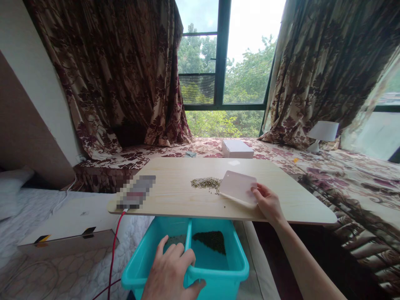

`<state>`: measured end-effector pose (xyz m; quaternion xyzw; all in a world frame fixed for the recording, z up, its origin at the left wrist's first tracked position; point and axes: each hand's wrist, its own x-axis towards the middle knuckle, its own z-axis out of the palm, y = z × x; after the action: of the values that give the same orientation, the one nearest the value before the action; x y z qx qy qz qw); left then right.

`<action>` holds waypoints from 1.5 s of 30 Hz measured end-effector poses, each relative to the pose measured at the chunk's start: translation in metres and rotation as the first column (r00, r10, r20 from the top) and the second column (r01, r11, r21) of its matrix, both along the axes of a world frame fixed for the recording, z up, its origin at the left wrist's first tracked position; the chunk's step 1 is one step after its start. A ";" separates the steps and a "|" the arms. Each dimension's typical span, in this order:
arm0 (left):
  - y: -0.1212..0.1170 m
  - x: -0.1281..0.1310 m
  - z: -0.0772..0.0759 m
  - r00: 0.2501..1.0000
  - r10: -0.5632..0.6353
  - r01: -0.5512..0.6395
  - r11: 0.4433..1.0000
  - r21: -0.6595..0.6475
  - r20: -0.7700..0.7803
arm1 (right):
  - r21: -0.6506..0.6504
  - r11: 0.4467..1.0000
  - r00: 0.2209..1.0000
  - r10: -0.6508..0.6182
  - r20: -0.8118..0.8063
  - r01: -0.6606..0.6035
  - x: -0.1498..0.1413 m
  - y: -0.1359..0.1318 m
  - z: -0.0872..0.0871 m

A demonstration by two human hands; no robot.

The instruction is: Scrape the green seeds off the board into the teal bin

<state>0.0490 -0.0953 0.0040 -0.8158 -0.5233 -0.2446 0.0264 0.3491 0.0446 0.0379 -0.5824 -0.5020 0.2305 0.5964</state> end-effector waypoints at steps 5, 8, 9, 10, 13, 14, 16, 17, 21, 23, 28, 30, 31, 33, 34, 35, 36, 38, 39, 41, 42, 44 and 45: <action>0.002 0.003 0.005 1.000 -0.007 0.007 1.000 0.000 0.001 | -0.004 1.000 1.000 -0.008 -0.002 0.008 -0.001 -0.002 0.002; 0.003 0.005 0.010 1.000 -0.007 0.007 1.000 -0.023 0.011 | -0.006 1.000 1.000 -0.002 -0.012 0.001 -0.003 -0.003 0.003; 0.003 0.005 0.011 1.000 -0.006 0.006 0.999 -0.032 0.011 | -0.010 1.000 1.000 0.004 -0.013 -0.005 -0.003 -0.003 0.003; 0.003 0.006 0.012 1.000 -0.004 0.005 0.999 -0.040 0.011 | -0.014 1.000 1.000 0.009 -0.014 -0.009 -0.004 -0.003 0.003; 0.002 0.006 0.013 1.000 -0.005 0.005 0.998 -0.058 0.007 | -0.022 1.000 1.000 0.009 -0.022 -0.009 -0.005 -0.004 0.004; 0.002 0.006 0.013 1.000 -0.004 0.005 0.998 -0.064 0.009 | -0.022 1.000 1.000 0.006 -0.025 -0.007 -0.005 -0.004 0.004; 0.001 0.006 0.012 1.000 -0.005 0.006 0.997 -0.072 0.013 | -0.022 1.000 0.999 0.000 -0.032 0.000 -0.005 -0.004 0.004; 0.002 0.006 0.012 1.000 -0.005 0.006 0.997 -0.075 0.014 | -0.021 1.000 0.999 -0.002 -0.034 0.001 -0.005 -0.005 0.004; 0.002 0.005 0.011 1.000 -0.004 0.006 0.997 -0.072 0.024 | -0.005 1.000 0.999 0.012 -0.037 -0.012 -0.003 -0.003 0.003; 0.002 0.006 0.011 1.000 -0.001 0.004 0.997 -0.079 0.031 | 0.012 1.000 0.999 0.017 -0.037 -0.017 -0.002 -0.002 0.002; 0.003 0.005 0.012 1.000 0.004 -0.002 0.996 -0.092 0.019 | 0.031 0.999 1.000 0.016 -0.025 -0.015 0.000 -0.002 0.000; 0.004 0.003 0.010 1.000 -0.022 0.024 0.994 -0.102 0.017 | 0.033 0.999 1.000 0.022 -0.019 -0.021 0.000 -0.003 0.000; 0.006 0.001 0.009 0.999 -0.042 0.044 0.993 -0.110 0.019 | 0.031 0.999 0.999 0.029 -0.016 -0.028 0.000 -0.003 0.001; 0.008 -0.003 0.008 0.997 -0.079 0.082 0.989 -0.127 0.024 | 0.019 0.999 0.999 0.043 -0.012 -0.042 0.000 -0.004 0.002; 0.009 -0.004 0.007 0.996 -0.089 0.091 0.987 -0.131 0.026 | 0.009 0.999 0.999 0.047 -0.012 -0.047 0.000 -0.005 0.002; 0.010 -0.006 0.006 0.995 -0.091 0.094 0.987 -0.133 0.027 | -0.003 0.999 0.999 0.050 -0.016 -0.050 0.001 -0.006 0.003; 0.010 -0.007 0.006 0.996 -0.090 0.093 0.987 -0.132 0.028 | -0.014 0.998 0.998 0.054 -0.023 -0.054 0.001 -0.007 0.003; 0.011 -0.008 0.006 0.995 -0.092 0.094 0.987 -0.131 0.025 | -0.034 0.997 0.997 0.066 -0.040 -0.067 0.001 -0.012 0.004; 0.011 -0.008 0.006 0.995 -0.094 0.096 0.987 -0.132 0.022 | -0.042 0.996 0.996 0.077 -0.048 -0.079 0.001 -0.016 0.004; 0.011 -0.008 0.006 0.995 -0.095 0.096 0.986 -0.136 0.020 | -0.057 0.991 0.992 0.116 -0.058 -0.120 0.000 -0.025 0.006; 0.010 -0.008 0.006 0.995 -0.093 0.095 0.986 -0.139 0.021 | -0.070 0.986 0.987 0.145 -0.063 -0.149 -0.001 -0.031 0.007; 0.010 -0.007 0.006 0.996 -0.092 0.094 0.985 -0.147 0.024 | -0.108 0.971 0.975 0.207 -0.080 -0.215 -0.002 -0.040 0.009; 0.010 -0.007 0.006 0.995 -0.093 0.096 0.984 -0.150 0.025 | -0.122 0.964 0.970 0.225 -0.093 -0.236 -0.001 -0.043 0.011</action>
<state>0.0422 -0.0848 0.0100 -0.8372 -0.5013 -0.2124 -0.0518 0.3476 0.0012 0.0484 -0.5487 -0.5264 0.3536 0.5447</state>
